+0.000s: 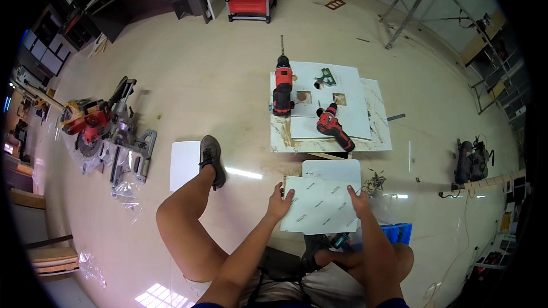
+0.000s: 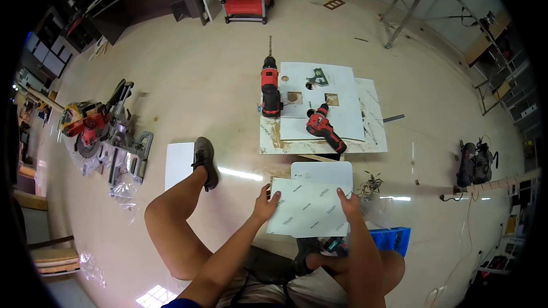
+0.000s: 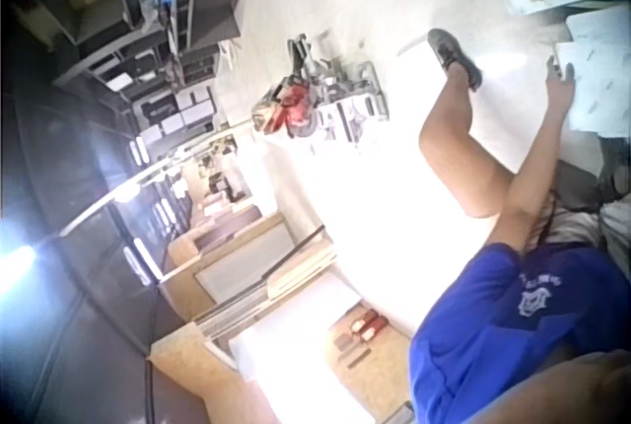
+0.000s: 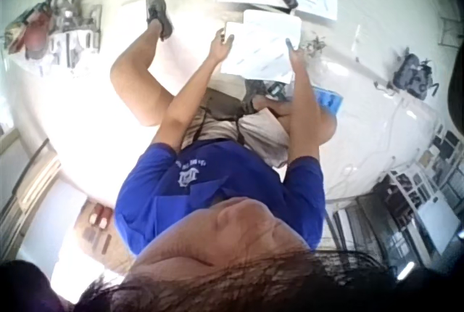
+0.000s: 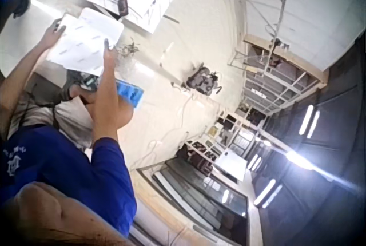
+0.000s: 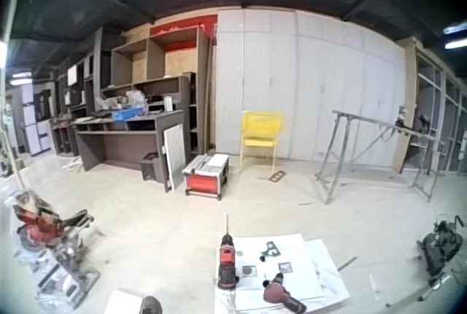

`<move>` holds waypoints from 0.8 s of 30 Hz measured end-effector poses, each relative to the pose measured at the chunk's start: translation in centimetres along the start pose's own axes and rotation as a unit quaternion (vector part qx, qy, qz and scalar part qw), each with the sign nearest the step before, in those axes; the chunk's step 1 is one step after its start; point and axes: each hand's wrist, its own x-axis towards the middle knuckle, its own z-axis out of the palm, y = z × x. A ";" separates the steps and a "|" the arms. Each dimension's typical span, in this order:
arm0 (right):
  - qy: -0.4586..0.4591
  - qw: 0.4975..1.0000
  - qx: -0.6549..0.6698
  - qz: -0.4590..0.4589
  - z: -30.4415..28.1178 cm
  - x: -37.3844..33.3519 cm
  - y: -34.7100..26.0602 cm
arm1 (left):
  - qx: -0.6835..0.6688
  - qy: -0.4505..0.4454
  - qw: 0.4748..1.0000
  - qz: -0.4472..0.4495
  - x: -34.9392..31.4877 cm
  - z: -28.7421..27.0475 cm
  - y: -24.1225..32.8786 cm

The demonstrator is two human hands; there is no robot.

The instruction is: The person sits on the floor and assembles white rectangular panels using a cordless drill. They align panels, insert screws, and tighten them, then stack the finished units.

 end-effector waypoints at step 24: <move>0.197 0.978 0.000 -0.067 -15.7 3.2 3.7 | 0.041 0.021 0.997 0.061 2.0 -6.0 -9.4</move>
